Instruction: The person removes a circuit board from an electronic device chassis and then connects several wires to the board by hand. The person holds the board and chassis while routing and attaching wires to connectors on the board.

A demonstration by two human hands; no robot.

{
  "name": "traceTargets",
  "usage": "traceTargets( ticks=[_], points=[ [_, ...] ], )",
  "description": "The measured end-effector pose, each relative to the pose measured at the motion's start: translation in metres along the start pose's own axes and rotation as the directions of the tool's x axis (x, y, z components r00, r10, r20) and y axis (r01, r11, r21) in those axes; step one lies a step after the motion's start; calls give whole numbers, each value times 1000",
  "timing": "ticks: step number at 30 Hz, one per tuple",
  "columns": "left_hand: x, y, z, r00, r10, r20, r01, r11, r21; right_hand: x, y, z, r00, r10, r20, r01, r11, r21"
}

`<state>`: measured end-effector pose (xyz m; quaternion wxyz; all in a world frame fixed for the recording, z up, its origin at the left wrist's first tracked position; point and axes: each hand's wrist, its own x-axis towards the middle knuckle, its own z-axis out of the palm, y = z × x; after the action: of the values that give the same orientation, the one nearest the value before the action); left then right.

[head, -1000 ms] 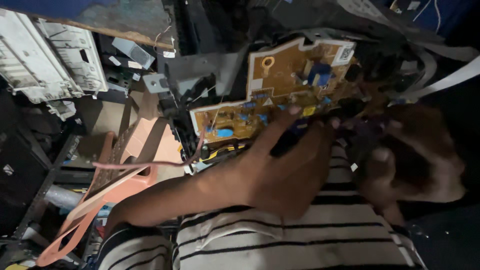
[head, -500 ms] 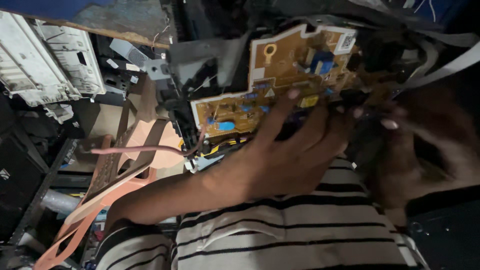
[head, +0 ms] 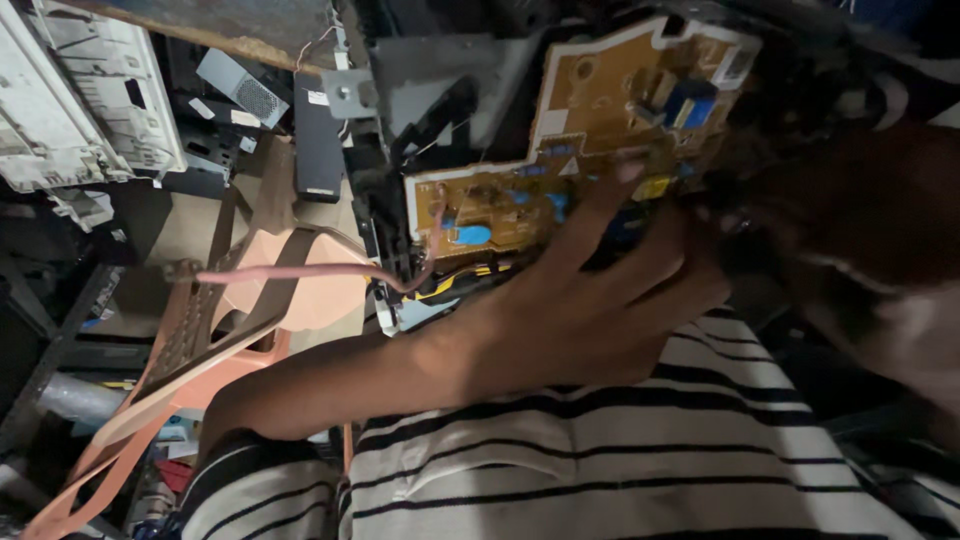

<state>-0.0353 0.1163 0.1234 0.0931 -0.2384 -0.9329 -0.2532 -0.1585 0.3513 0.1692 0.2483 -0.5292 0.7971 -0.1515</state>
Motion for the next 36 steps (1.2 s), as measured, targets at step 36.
traceTargets(
  ticks=[36],
  points=[
    [-6, -2, 4, 999, 18, -43, -14, 997, 80, -17, 9, 16, 948, 169, 270, -166, 986, -35]
  ],
)
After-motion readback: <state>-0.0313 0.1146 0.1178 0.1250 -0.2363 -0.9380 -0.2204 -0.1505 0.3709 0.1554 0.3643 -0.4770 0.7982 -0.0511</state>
